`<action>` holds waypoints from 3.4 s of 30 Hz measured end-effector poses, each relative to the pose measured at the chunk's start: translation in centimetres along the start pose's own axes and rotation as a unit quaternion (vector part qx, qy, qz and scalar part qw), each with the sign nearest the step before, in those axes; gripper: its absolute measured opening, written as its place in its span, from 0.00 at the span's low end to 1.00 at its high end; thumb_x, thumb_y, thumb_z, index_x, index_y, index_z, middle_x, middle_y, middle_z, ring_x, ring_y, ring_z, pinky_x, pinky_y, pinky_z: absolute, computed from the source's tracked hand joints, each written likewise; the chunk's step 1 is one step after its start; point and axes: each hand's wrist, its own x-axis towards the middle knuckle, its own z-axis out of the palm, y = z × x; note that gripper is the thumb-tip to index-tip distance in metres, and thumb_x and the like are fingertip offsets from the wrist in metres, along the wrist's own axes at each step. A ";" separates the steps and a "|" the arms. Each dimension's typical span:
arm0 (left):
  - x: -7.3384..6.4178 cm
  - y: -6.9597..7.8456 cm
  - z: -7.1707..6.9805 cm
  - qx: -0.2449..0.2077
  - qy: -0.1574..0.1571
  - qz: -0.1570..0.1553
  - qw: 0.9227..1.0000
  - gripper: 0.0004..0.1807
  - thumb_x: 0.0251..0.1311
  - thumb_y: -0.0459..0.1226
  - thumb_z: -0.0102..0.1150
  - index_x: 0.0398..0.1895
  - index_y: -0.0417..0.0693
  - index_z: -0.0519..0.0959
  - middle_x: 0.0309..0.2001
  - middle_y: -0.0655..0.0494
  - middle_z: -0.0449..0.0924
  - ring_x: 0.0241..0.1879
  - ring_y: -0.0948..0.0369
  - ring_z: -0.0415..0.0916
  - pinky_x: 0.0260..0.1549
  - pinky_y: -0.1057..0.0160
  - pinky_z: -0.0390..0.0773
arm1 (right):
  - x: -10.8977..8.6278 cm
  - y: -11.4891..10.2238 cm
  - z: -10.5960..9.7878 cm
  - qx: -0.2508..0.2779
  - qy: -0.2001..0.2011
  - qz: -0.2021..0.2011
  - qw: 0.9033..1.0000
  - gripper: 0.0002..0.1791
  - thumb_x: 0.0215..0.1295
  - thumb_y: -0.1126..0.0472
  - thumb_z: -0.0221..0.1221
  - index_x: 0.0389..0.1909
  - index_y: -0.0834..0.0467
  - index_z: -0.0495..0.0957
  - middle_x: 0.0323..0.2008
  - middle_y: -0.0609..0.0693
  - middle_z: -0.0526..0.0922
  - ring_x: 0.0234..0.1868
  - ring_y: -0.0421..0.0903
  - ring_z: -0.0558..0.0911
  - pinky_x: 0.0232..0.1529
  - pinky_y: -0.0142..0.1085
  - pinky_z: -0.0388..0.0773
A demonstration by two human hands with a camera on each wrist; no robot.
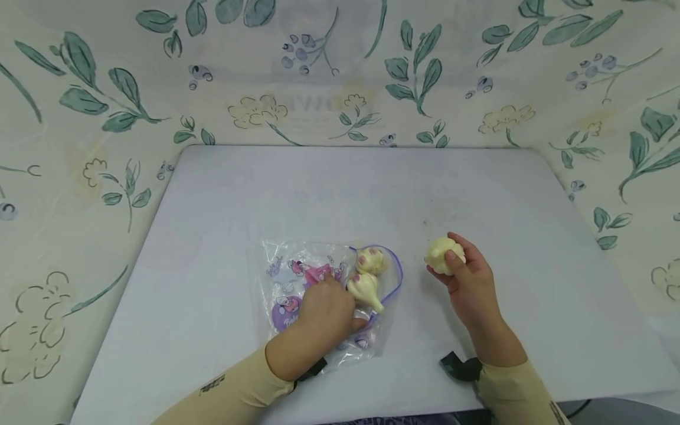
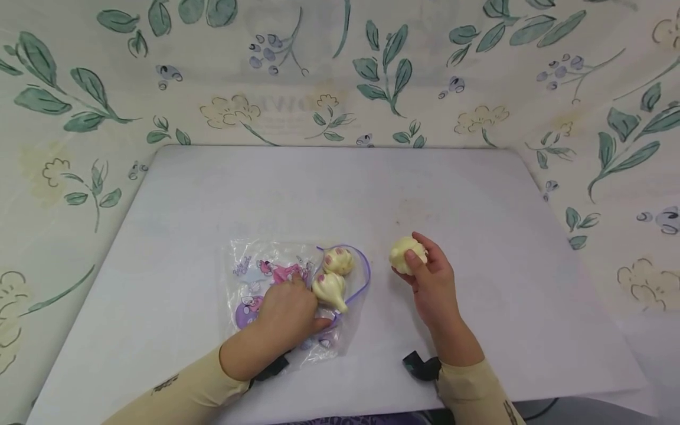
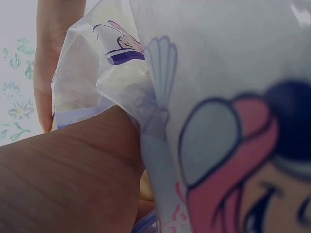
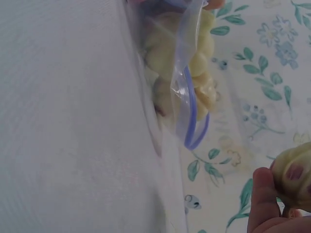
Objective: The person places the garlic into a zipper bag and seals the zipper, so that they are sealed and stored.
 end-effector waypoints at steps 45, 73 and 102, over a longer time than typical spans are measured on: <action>0.1 -0.2 0.1 -0.012 0.010 -0.001 1.000 0.43 0.41 0.73 0.67 0.29 0.39 0.89 0.46 0.32 0.86 0.28 0.50 0.85 0.17 0.56 0.79 | -0.6 3.3 3.3 -0.412 -0.101 -0.091 0.901 0.28 0.57 0.56 0.73 0.58 0.55 0.76 0.56 0.49 0.83 0.57 0.52 0.81 0.59 0.54 0.73; -0.4 -1.7 -1.3 -0.205 0.009 -0.065 0.976 0.26 0.47 0.54 0.77 0.35 0.40 0.85 0.73 0.32 0.63 0.38 0.48 0.82 0.26 0.52 0.82 | -0.6 3.8 3.2 -0.579 -0.101 -0.110 0.802 0.31 0.60 0.47 0.70 0.60 0.59 0.80 0.52 0.57 0.87 0.54 0.56 0.85 0.54 0.52 0.80; -5.7 -0.6 0.9 -0.182 0.269 -0.068 0.943 0.35 0.31 0.68 0.77 0.14 0.53 0.69 0.15 0.62 0.63 0.11 0.64 0.62 0.10 0.69 0.55 | 2.5 0.2 4.7 -0.676 -0.170 -0.137 0.704 0.26 0.74 0.60 0.50 0.72 0.56 0.69 0.33 0.53 0.84 0.26 0.47 0.77 0.26 0.41 0.74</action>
